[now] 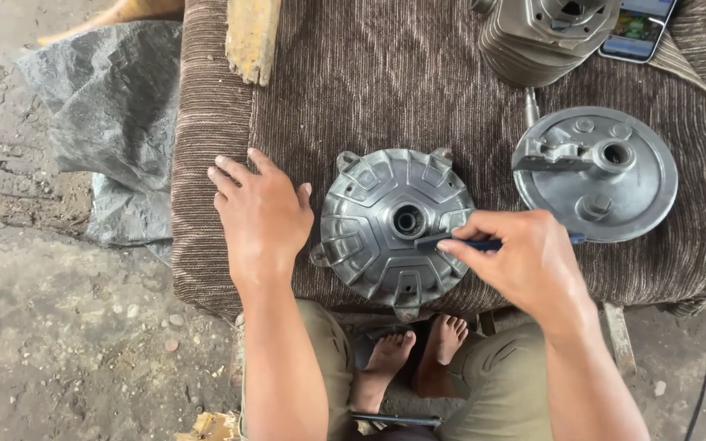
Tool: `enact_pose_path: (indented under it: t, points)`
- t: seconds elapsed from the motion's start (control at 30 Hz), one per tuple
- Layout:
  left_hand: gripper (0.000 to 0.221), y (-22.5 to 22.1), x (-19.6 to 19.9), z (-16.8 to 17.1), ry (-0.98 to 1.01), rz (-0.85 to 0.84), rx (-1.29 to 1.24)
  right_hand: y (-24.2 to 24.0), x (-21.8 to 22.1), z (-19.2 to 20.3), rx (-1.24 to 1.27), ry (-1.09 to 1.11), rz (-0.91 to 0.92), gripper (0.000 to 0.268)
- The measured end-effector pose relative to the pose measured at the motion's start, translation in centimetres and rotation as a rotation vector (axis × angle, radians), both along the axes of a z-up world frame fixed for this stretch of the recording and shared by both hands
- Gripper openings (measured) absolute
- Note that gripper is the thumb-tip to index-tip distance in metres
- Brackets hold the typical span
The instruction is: The person uses a blue-handled scraper to clean the surface of a circular metal part resting on a striped cushion. The person holds the part steady with the left hand while scraping with the right hand, working around the central hole and outer ridges.
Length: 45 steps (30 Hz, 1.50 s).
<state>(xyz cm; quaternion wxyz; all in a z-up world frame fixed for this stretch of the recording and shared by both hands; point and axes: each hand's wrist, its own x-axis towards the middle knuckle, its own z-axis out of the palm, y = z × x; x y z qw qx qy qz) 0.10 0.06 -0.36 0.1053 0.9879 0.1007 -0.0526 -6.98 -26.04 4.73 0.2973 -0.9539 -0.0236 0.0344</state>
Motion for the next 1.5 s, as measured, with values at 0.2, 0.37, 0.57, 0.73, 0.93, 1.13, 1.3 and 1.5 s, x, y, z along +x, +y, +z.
enact_pose_path:
  t: [0.2, 0.37, 0.57, 0.73, 0.93, 1.13, 1.3, 1.5]
  points:
    - [0.082, -0.1, -0.1, -0.3, 0.003, 0.003, 0.020, 2.7, -0.7, -1.7, 0.060, -0.115, 0.145, 0.009]
    - [0.082, -0.3, -0.2, -0.1, 0.003, 0.007, 0.040, 0.9, -0.3, 0.8, 0.093, 0.015, 0.059, 0.010]
    - [0.081, -0.1, -0.1, 0.4, -0.002, -0.022, 0.040, 1.1, -0.1, -0.5, 0.104, 0.049, 0.054, 0.007]
    - [0.080, 0.3, -0.2, -0.4, -0.002, -0.005, 0.013, 1.0, 0.2, 0.0, 0.128, 0.152, 0.062, 0.008]
    - [0.084, 1.0, 0.0, -1.3, 0.005, -0.098, 0.101, -0.2, 0.6, -1.0, 0.099, -0.103, -0.103, 0.017]
    - [0.086, 1.0, 0.1, -1.1, 0.047, -0.088, 0.062, 2.3, 1.1, -1.2, 0.045, 0.134, -0.139, 0.016]
    - [0.084, 1.1, -0.1, -1.3, -0.018, -0.090, 0.070, 2.6, 0.2, -1.0, -0.139, -0.001, -0.068, 0.015]
    - [0.085, 0.8, 0.0, -1.4, 0.014, -0.094, 0.105, 2.2, -0.1, 0.8, -0.164, 0.231, -0.123, 0.020]
